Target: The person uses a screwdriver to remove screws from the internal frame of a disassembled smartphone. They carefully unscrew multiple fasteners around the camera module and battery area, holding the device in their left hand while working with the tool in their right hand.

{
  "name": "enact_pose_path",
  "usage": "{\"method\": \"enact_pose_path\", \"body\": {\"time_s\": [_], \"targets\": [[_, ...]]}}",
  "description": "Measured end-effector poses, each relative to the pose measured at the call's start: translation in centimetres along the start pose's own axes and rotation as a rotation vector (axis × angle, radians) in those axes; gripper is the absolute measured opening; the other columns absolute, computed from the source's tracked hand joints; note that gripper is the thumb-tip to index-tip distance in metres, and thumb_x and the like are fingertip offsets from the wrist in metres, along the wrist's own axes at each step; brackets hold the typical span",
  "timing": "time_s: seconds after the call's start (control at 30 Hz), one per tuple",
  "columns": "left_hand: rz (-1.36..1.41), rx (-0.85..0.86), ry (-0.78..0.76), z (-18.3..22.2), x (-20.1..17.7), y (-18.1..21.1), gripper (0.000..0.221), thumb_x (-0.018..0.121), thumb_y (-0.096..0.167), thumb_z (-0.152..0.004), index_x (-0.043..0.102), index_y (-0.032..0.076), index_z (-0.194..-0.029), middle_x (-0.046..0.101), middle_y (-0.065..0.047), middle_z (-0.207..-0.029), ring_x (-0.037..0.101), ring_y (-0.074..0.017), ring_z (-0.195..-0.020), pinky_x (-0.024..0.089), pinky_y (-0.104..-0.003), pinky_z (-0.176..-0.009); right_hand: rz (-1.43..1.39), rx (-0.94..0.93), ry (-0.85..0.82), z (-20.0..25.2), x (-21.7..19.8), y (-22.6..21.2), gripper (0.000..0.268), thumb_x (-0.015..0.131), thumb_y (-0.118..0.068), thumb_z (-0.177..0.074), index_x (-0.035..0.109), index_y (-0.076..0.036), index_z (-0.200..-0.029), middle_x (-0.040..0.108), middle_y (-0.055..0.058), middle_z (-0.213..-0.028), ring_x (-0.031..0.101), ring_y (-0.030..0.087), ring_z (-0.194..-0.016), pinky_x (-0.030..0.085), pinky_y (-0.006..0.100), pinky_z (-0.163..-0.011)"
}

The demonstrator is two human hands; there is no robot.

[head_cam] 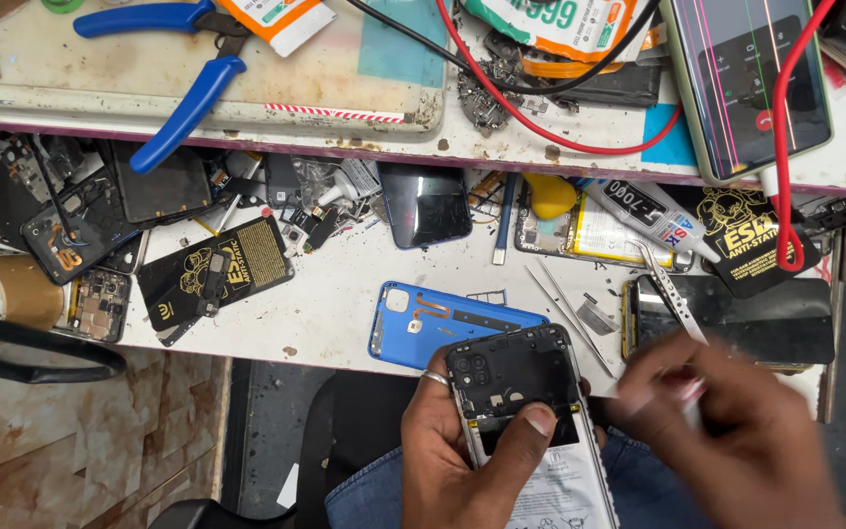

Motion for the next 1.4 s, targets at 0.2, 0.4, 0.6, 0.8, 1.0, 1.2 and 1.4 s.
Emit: {"method": "enact_pose_path", "body": {"time_s": [0.2, 0.4, 0.6, 0.8, 1.0, 1.2, 1.4], "targets": [[0.151, -0.046, -0.019, -0.2, 0.4, 0.0, 0.044, 0.071, -0.004, -0.084, 0.053, -0.008, -0.124, 0.074, -0.023, -0.095, 0.078, -0.0302, -0.079, 0.066, -0.045, -0.075, -0.742, 0.524, 0.317, -0.1, -2.7, 5.3, 0.027, 0.049, -0.012, -0.108, 0.05, 0.0, -0.132, 0.061, 0.024, -0.085, 0.071, 0.036, -0.071, 0.062, 0.045, -0.055], [0.146, -0.08, 0.062, -0.3, -0.4, -0.9, 0.053, 0.073, -0.004, -0.08, 0.052, -0.003, -0.128, 0.075, -0.02, -0.102, 0.077, -0.0252, -0.089, 0.064, -0.041, -0.083, -0.651, 0.201, 0.204, 0.6, -2.8, 0.2, 0.016, 0.061, -0.007, -0.103, 0.055, -0.003, -0.116, 0.072, 0.02, -0.087, 0.081, 0.033, -0.075, 0.07, 0.043, -0.064], [-0.079, 0.07, 0.074, 0.2, -0.4, 0.1, 0.055, 0.074, -0.001, -0.081, 0.052, -0.001, -0.132, 0.077, -0.018, -0.108, 0.077, -0.0204, -0.098, 0.061, -0.035, -0.091, 0.267, 0.084, 0.051, 2.0, -0.7, -1.1, 0.018, 0.086, -0.02, -0.077, 0.078, -0.016, -0.093, 0.08, -0.002, -0.084, 0.075, 0.01, -0.076, 0.062, 0.026, -0.068], [-0.165, 0.215, 0.17, 1.6, -0.2, 0.2, 0.052, 0.078, 0.005, -0.084, 0.053, -0.002, -0.128, 0.079, -0.019, -0.109, 0.077, -0.0195, -0.099, 0.061, -0.033, -0.091, 0.106, 0.42, -0.041, 3.1, 1.7, 3.3, 0.024, 0.088, -0.012, -0.074, 0.072, -0.01, -0.092, 0.069, 0.003, -0.076, 0.065, 0.01, -0.06, 0.045, 0.028, -0.052], [-0.24, 0.342, 0.224, 2.6, -0.4, 0.7, 0.047, 0.081, 0.008, -0.085, 0.057, -0.002, -0.125, 0.079, -0.019, -0.106, 0.079, -0.0205, -0.1, 0.062, -0.034, -0.091, -0.215, 0.387, 0.014, 4.0, 2.7, 4.1, 0.021, 0.083, -0.005, -0.09, 0.064, -0.005, -0.099, 0.062, 0.007, -0.089, 0.058, 0.007, -0.077, 0.05, 0.023, -0.062], [-0.253, 0.393, 0.226, 2.8, -0.2, 1.0, 0.046, 0.082, 0.009, -0.085, 0.059, -0.003, -0.123, 0.079, -0.019, -0.106, 0.08, -0.021, -0.1, 0.063, -0.033, -0.091, -0.296, 0.441, 0.001, 4.6, 3.1, 5.5, 0.027, 0.081, -0.002, -0.089, 0.064, -0.002, -0.109, 0.06, 0.007, -0.086, 0.054, 0.009, -0.078, 0.048, 0.024, -0.06], [-0.234, 0.299, 0.2, 2.0, -0.3, 0.6, 0.048, 0.081, 0.01, -0.085, 0.056, -0.002, -0.124, 0.08, -0.019, -0.106, 0.079, -0.0197, -0.099, 0.063, -0.033, -0.091, -0.22, 0.15, 0.001, 3.4, 2.8, 2.5, 0.019, 0.079, -0.007, -0.091, 0.063, -0.006, -0.101, 0.068, 0.001, -0.084, 0.061, 0.001, -0.076, 0.05, 0.016, -0.062]]}}
Point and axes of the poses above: each hand's wrist, its own z-axis away from the middle knuckle, its own x-axis out of the palm, y = z × x, the point moved 10 cm from there along -z, towards the middle knuckle
